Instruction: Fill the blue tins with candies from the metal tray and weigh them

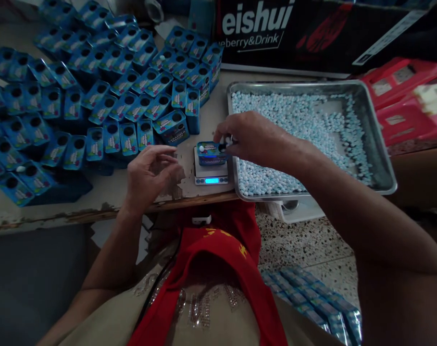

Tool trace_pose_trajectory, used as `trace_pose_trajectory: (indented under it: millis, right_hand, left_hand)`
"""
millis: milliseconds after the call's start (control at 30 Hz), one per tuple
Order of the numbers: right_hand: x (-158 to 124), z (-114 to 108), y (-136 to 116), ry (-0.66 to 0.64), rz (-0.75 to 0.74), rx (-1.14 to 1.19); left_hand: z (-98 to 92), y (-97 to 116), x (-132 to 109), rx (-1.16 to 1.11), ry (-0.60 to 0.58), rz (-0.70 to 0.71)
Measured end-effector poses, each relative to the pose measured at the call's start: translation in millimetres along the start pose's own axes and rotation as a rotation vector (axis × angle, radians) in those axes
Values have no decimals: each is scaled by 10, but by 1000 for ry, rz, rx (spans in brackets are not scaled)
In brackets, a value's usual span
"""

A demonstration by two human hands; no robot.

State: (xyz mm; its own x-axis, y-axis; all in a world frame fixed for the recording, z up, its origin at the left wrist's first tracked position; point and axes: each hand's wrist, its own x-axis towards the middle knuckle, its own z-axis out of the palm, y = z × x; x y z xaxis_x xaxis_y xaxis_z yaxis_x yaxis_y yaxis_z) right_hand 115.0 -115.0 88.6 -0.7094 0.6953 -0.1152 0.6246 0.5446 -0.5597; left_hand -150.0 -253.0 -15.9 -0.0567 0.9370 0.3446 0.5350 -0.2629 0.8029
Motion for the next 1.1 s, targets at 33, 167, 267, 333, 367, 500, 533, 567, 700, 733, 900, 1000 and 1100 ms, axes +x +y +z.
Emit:
trace_pose_trajectory:
  millis: [33, 167, 267, 333, 367, 500, 533, 567, 700, 733, 900, 1000, 1100]
  right_hand:
    - [-1, -2, -17, 8, 12, 11]
    - [-29, -20, -36, 77, 108, 187]
    - [-113, -30, 91, 215, 211, 452]
    - [-213, -2, 273, 381, 299, 691]
    - [-275, 29, 386, 473, 351, 814]
    - [-559, 245, 833, 647, 612, 1138]
    - [-628, 302, 909, 625, 667, 1160]
    - [-692, 350, 962, 588, 705, 1167]
    - [-884, 421, 995, 491, 670, 1079]
    - [-916, 411, 987, 484, 631, 1019]
    - [-1000, 341, 1050, 388, 570, 452]
    - [-997, 370, 1123, 284, 556, -1]
    - [-966, 447, 1129, 243, 460, -240]
  left_hand:
    - [43, 62, 74, 8, 14, 20]
    - [217, 262, 379, 155, 6, 71]
    - [310, 286, 523, 247, -50, 95]
    - [331, 259, 559, 266, -78, 97]
    - [330, 248, 566, 265, -87, 94]
    - [325, 308, 607, 238, -95, 95]
    - [341, 350, 633, 235, -98, 106]
    - [368, 397, 665, 235, -107, 123]
    - [509, 558, 791, 264, -185, 176]
    - [521, 579, 806, 274, -178, 174]
    - [270, 552, 735, 257, -21, 111]
    - [16, 496, 624, 231, 18, 65]
    - [-141, 469, 510, 242, 51, 48]
